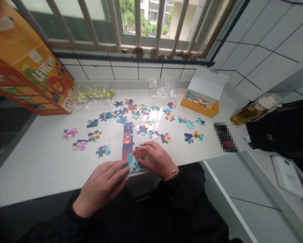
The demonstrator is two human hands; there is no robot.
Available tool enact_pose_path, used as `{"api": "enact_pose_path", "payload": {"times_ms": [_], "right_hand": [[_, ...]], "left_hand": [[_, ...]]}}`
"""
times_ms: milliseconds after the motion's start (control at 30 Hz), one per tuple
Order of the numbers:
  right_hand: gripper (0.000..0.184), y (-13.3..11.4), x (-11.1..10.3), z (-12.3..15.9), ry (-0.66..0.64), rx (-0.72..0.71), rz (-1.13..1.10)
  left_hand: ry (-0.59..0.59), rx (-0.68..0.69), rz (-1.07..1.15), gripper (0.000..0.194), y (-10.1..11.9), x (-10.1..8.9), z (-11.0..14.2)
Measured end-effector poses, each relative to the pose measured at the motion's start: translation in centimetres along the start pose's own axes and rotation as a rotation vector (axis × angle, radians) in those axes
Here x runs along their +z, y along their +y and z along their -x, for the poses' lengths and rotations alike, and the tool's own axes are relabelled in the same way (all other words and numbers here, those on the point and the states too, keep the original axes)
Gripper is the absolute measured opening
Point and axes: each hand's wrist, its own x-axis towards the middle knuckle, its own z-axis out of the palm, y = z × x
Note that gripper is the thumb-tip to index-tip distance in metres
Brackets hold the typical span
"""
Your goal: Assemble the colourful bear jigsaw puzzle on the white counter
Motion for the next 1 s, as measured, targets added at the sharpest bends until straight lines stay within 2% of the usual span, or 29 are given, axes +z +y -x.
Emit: {"api": "enact_pose_path", "payload": {"times_ms": [367, 667, 867, 1000], "right_hand": [[0.028, 0.3, 0.2, 0.2, -0.009, 0.015, 0.022], [0.027, 0.1, -0.2, 0.0, 0.043, 0.027, -0.024], [0.020, 0.0, -0.7, 0.0, 0.095, 0.097, -0.035], [0.030, 0.2, -0.7, 0.2, 0.164, 0.188, -0.068]], "left_hand": [[0.002, 0.000, -0.010, 0.032, 0.1, -0.1, -0.1], [-0.011, -0.017, 0.002, 0.033, 0.2, 0.0, 0.0], [-0.015, -0.019, 0.001, 0.033, 0.1, -0.1, 0.0], [-0.003, -0.010, -0.003, 0.032, 0.1, -0.2, -0.1]]}}
